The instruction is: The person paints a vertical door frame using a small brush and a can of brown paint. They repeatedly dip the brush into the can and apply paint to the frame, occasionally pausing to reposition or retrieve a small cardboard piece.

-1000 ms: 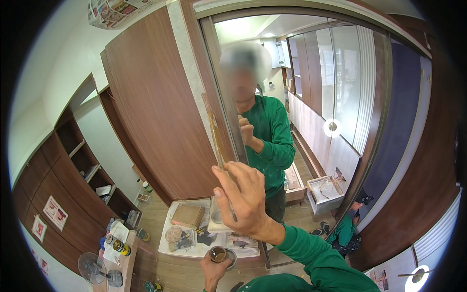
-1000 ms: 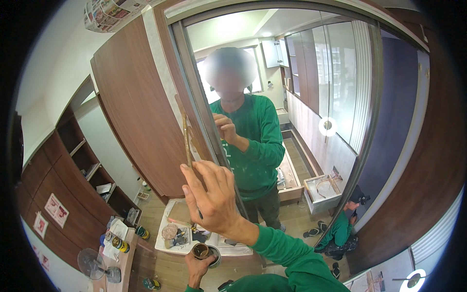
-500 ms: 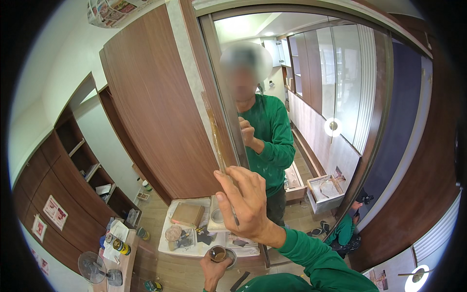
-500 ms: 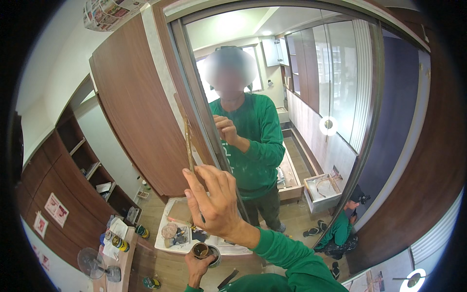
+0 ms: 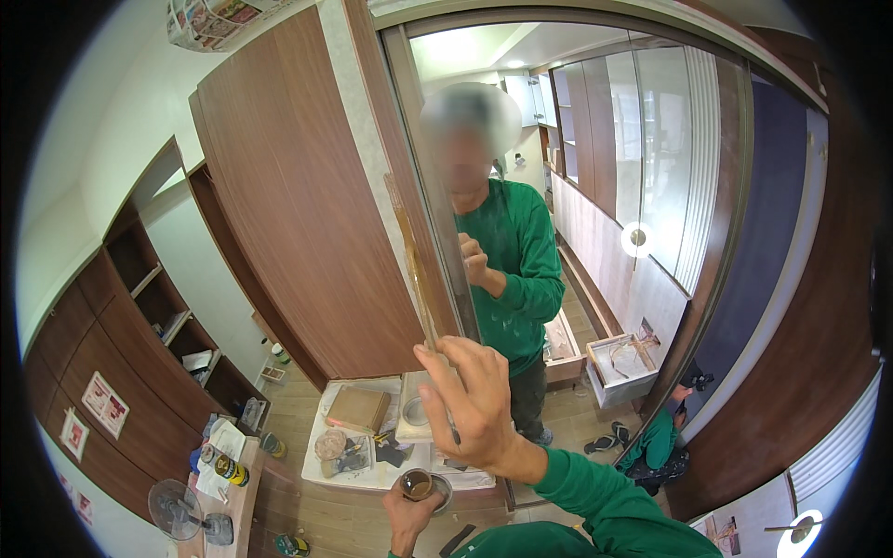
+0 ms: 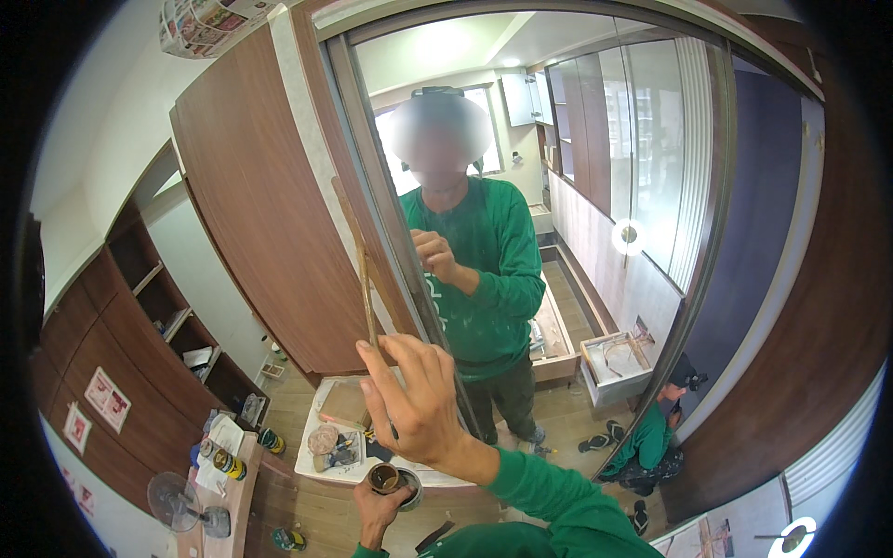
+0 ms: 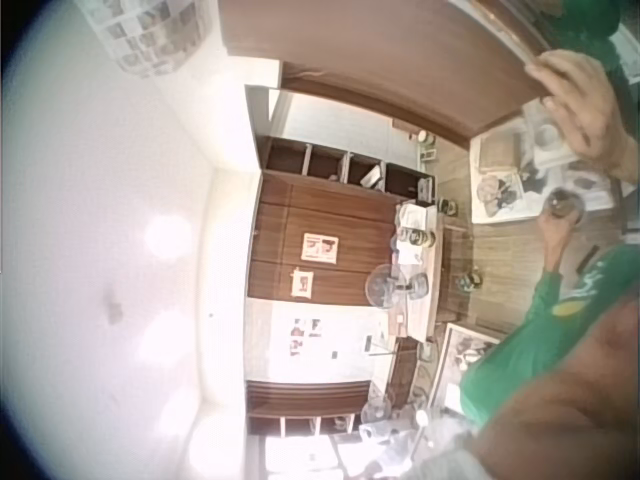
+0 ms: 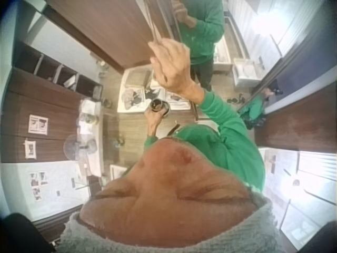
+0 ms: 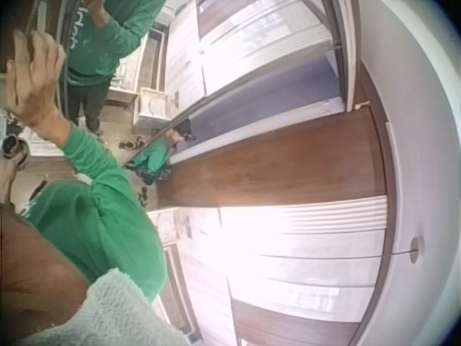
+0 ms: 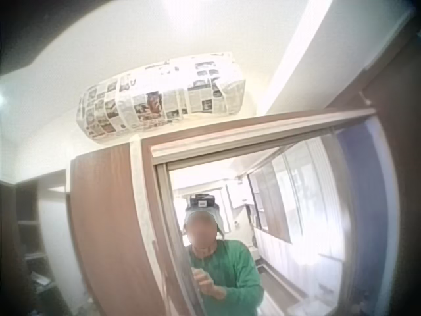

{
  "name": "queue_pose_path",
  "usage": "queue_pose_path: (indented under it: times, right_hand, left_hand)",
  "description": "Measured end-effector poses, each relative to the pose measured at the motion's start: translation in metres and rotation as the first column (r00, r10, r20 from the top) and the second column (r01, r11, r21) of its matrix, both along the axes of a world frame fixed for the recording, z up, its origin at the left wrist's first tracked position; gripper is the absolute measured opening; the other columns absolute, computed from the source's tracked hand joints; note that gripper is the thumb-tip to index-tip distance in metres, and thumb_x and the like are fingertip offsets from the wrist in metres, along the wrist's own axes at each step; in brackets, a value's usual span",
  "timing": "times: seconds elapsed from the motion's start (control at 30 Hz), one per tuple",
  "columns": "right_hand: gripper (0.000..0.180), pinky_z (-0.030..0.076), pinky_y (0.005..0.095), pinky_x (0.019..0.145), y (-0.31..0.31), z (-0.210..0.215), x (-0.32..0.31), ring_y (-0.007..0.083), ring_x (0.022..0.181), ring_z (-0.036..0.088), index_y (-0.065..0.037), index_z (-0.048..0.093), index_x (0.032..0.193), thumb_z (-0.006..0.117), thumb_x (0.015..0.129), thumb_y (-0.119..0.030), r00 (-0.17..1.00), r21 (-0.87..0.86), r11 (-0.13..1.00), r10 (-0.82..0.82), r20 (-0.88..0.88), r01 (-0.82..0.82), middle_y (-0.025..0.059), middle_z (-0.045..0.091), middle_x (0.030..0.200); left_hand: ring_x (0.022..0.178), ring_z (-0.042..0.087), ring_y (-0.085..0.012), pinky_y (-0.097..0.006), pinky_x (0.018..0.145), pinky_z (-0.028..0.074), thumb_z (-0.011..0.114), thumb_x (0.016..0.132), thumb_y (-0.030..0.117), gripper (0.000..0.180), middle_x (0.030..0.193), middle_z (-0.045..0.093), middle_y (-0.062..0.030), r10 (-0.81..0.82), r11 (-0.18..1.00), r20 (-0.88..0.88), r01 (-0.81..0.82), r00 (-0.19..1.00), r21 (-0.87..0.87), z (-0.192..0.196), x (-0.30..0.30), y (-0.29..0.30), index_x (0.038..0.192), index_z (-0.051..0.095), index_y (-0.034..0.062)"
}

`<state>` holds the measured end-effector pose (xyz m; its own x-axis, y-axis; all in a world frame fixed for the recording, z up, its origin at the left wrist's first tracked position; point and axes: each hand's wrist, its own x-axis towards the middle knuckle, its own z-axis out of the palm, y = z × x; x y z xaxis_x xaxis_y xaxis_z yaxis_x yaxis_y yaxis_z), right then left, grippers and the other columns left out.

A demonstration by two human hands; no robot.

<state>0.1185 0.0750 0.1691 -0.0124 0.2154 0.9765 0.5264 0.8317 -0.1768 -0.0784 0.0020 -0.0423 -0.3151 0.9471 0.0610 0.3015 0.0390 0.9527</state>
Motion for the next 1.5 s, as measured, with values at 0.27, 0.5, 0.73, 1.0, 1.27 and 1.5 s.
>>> queue_pose_path:
  times: [0.27,0.5,0.73,1.0,1.27,1.5]
  right_hand:
    - [0.046,0.046,0.0485,0.097,0.000,0.031,0.005,0.0378,0.114,0.067,0.009,0.068,0.129,0.069,0.085,-0.004,0.999,0.184,0.982,0.034,0.004,-0.034,0.0214,0.073,0.123]
    - [0.050,0.048,0.0481,0.096,0.033,0.057,-0.002,0.0349,0.113,0.068,0.008,0.066,0.135,0.073,0.088,-0.005,0.999,0.308,0.951,-0.018,-0.035,0.028,0.0197,0.074,0.121]
    - [0.047,0.048,0.0469,0.094,0.038,0.048,-0.004,0.0338,0.111,0.069,0.009,0.067,0.134,0.073,0.089,-0.005,0.998,0.256,0.966,-0.023,-0.066,0.040,0.0191,0.074,0.120]
    - [0.047,0.048,0.0473,0.094,0.027,0.048,-0.003,0.0336,0.110,0.069,0.008,0.067,0.134,0.073,0.090,-0.006,0.998,0.285,0.957,-0.026,-0.062,0.043,0.0190,0.075,0.119]
    - [0.046,0.048,0.0472,0.094,0.037,0.062,-0.007,0.0332,0.111,0.069,0.008,0.067,0.134,0.073,0.091,-0.007,0.996,0.318,0.946,-0.044,-0.080,0.068,0.0190,0.074,0.120]
    - [0.046,0.048,0.0468,0.093,0.044,0.059,-0.010,0.0321,0.110,0.069,0.008,0.066,0.134,0.073,0.092,-0.008,0.992,0.310,0.946,-0.064,-0.112,0.096,0.0174,0.074,0.121]
  left_hand:
    - [0.089,0.076,-0.0192,-0.035,0.085,0.061,0.094,0.067,0.019,0.047,0.097,0.081,-0.0117,0.024,1.000,-0.001,-0.024,1.000,0.002,-0.010,-0.004,0.001,0.105,0.077,-0.0026]
    - [0.091,0.077,-0.0197,-0.035,0.086,0.061,0.095,0.066,0.020,0.049,0.098,0.081,-0.0123,0.031,1.000,-0.050,-0.031,0.998,0.004,-0.005,-0.002,0.002,0.106,0.078,-0.0023]
    - [0.090,0.076,-0.0185,-0.035,0.086,0.061,0.095,0.066,0.019,0.048,0.098,0.081,-0.0108,0.030,0.999,-0.023,-0.030,0.999,-0.009,0.000,-0.003,0.000,0.106,0.078,-0.0012]
    - [0.090,0.075,-0.0171,-0.034,0.086,0.061,0.095,0.067,0.018,0.047,0.097,0.081,-0.0099,0.023,1.000,-0.038,-0.023,0.999,0.001,0.007,0.000,0.000,0.105,0.078,-0.0016]
    - [0.091,0.076,-0.0174,-0.034,0.087,0.061,0.095,0.067,0.018,0.048,0.098,0.081,-0.0104,-0.001,1.000,-0.047,0.000,0.999,-0.019,0.006,0.000,0.001,0.107,0.078,-0.0025]
    - [0.091,0.076,-0.0178,-0.034,0.086,0.061,0.095,0.067,0.017,0.047,0.098,0.081,-0.0105,0.001,1.000,-0.016,-0.001,1.000,-0.030,0.008,0.000,0.000,0.107,0.077,-0.0028]
